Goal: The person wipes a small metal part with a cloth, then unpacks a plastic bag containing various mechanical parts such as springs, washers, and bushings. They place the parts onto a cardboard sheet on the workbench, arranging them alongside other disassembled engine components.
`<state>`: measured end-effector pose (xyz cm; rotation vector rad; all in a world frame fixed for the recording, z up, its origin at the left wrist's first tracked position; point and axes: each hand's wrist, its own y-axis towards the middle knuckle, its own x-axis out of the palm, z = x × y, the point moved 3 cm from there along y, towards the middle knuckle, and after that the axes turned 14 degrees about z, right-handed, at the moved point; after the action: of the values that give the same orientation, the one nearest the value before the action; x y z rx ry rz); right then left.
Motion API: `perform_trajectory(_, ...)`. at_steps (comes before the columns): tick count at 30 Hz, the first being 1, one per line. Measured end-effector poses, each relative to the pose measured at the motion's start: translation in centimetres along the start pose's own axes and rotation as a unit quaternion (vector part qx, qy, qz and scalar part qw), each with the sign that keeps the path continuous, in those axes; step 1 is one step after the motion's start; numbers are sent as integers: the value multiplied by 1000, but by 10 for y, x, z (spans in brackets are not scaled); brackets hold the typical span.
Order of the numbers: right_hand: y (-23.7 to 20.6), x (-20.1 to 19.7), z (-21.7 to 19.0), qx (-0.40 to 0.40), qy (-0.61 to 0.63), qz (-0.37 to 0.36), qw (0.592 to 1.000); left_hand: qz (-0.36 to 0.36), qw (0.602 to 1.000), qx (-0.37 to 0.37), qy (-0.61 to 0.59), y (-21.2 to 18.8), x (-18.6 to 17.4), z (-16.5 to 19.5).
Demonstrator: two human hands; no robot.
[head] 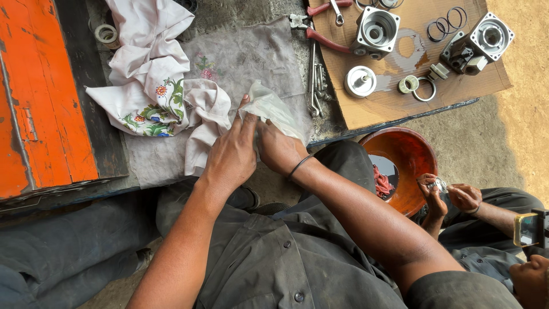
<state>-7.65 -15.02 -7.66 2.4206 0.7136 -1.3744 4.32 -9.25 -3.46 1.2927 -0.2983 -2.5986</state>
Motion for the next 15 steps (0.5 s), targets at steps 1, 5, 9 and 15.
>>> perform_trajectory(1, -1, -1, -1, -11, 10, 8, 1000, -10, 1000, -11, 0, 0, 0, 0)
perform_trajectory(5, -7, -9, 0, -19, 70, 60, 996, 3, 1000, -1, 2, 0, -1, 1)
perform_trajectory(9, -12, -14, 6, -1, 56, 74, 996, 23, 1000, 17, -7, -1, 0, -2)
perform_trajectory(15, -4, -21, 17, 76, 149, 91, 982, 30, 999, 11, 9, 1, 1, -4)
